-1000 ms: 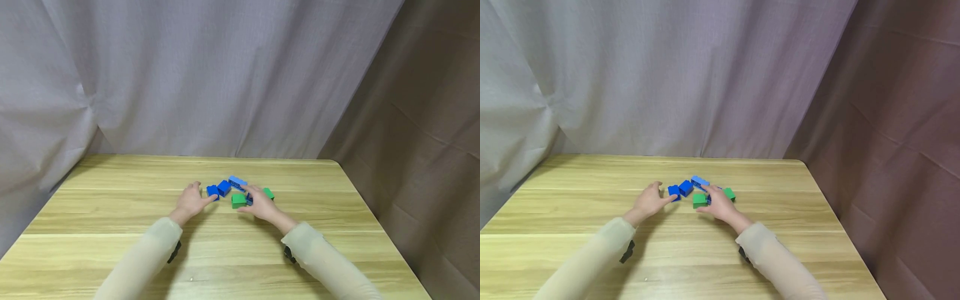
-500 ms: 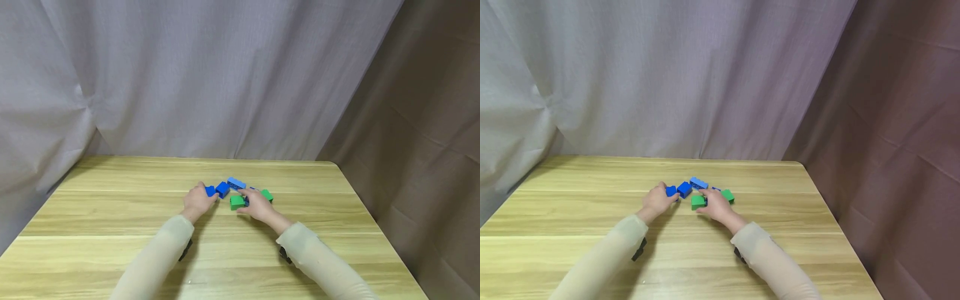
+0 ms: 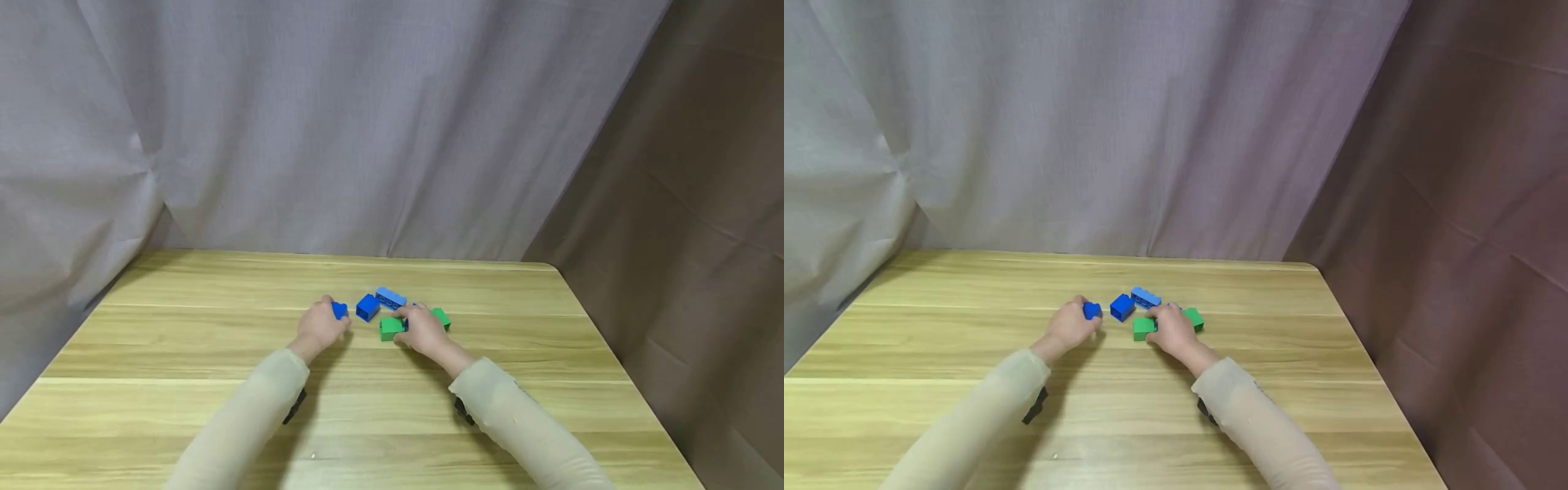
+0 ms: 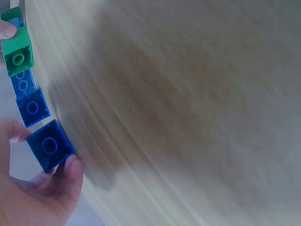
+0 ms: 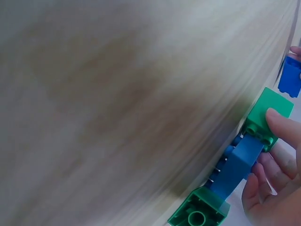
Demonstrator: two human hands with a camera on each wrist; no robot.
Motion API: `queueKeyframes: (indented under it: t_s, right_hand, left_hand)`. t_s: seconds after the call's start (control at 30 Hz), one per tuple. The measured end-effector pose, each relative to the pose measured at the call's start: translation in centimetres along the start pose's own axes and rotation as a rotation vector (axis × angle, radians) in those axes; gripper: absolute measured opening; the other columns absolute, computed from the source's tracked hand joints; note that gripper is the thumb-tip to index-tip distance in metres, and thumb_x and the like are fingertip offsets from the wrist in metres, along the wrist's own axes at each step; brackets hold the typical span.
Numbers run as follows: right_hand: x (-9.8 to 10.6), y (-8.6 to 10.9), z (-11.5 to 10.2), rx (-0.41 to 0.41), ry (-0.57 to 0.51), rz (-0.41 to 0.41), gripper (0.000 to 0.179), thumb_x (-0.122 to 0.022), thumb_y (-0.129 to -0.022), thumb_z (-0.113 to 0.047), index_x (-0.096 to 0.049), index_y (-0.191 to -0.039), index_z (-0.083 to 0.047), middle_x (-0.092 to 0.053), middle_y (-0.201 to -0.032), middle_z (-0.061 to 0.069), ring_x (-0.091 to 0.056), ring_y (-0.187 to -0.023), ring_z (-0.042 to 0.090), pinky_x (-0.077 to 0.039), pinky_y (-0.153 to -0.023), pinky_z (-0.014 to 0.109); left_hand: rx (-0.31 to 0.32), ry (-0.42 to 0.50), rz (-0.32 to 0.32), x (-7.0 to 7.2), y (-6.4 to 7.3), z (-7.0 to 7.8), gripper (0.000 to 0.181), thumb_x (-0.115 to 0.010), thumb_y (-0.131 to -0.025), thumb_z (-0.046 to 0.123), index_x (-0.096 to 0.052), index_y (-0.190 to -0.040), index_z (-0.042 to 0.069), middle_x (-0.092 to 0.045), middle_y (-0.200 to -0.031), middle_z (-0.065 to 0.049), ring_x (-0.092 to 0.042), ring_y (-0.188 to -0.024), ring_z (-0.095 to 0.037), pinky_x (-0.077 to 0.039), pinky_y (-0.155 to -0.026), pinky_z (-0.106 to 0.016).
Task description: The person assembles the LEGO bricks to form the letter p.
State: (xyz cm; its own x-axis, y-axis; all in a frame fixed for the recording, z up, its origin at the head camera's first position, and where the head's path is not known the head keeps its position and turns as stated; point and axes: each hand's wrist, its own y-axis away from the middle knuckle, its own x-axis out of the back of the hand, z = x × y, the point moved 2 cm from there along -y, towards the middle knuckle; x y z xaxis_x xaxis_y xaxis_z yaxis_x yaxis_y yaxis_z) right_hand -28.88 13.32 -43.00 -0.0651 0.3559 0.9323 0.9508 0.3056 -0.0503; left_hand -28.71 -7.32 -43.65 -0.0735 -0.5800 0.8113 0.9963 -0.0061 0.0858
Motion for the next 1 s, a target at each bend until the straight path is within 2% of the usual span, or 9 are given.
queueKeyframes:
  t_s: [0.23,0.43,0.67,0.77,1.0]
  right_hand:
    - [0.1,0.1,-0.2,0.023,-0.026,0.012,0.044,-0.079,-0.075,-0.018,-0.065,-0.116,-0.01,-0.067,-0.113,0.007,-0.055,-0.106,0.026,-0.052,-0.087,0.04]
    - [0.3,0.1,-0.4,-0.014,-0.086,-0.006,0.043,-0.078,-0.076,-0.017,-0.063,-0.116,-0.009,-0.065,-0.11,0.008,-0.055,-0.1,0.024,-0.053,-0.082,0.038]
    - [1.1,0.3,-0.3,-0.053,-0.217,-0.011,0.037,-0.075,-0.076,-0.01,-0.059,-0.108,-0.007,-0.063,-0.108,0.012,-0.058,-0.099,0.025,-0.053,-0.085,0.039]
    - [1.4,0.5,-0.2,-0.066,-0.277,-0.015,0.033,-0.074,-0.076,-0.007,-0.058,-0.105,-0.007,-0.064,-0.105,0.011,-0.058,-0.094,0.023,-0.053,-0.081,0.037]
    - [2.1,1.3,0.1,-0.045,-0.412,0.015,0.032,-0.072,-0.076,-0.003,-0.057,-0.104,-0.004,-0.063,-0.102,0.011,-0.058,-0.09,0.022,-0.051,-0.075,0.032]
  left_hand:
    - [-0.031,0.025,0.01,0.2,0.1,-0.7,0.057,-0.065,-0.085,0.026,-0.043,-0.126,-0.006,-0.064,-0.108,-0.023,-0.063,-0.101,-0.035,-0.055,-0.087,-0.044]
    - [-0.073,0.087,0.002,0.6,0.3,-1.2,0.055,-0.066,-0.082,0.022,-0.046,-0.124,-0.006,-0.061,-0.115,-0.025,-0.061,-0.106,-0.036,-0.053,-0.092,-0.046]
    - [-0.102,0.161,-0.029,1.1,1.0,-1.6,0.045,-0.067,-0.079,0.008,-0.049,-0.117,-0.008,-0.059,-0.116,-0.028,-0.059,-0.109,-0.04,-0.051,-0.094,-0.047]
    - [-0.13,0.176,-0.028,1.2,1.2,-1.6,0.04,-0.069,-0.076,0.003,-0.051,-0.111,-0.005,-0.06,-0.114,-0.027,-0.059,-0.108,-0.04,-0.051,-0.094,-0.047]
    - [-0.187,0.268,-0.055,1.1,1.9,-1.2,0.037,-0.072,-0.076,0.004,-0.055,-0.109,0.0,-0.063,-0.111,-0.023,-0.061,-0.104,-0.035,-0.053,-0.091,-0.045]
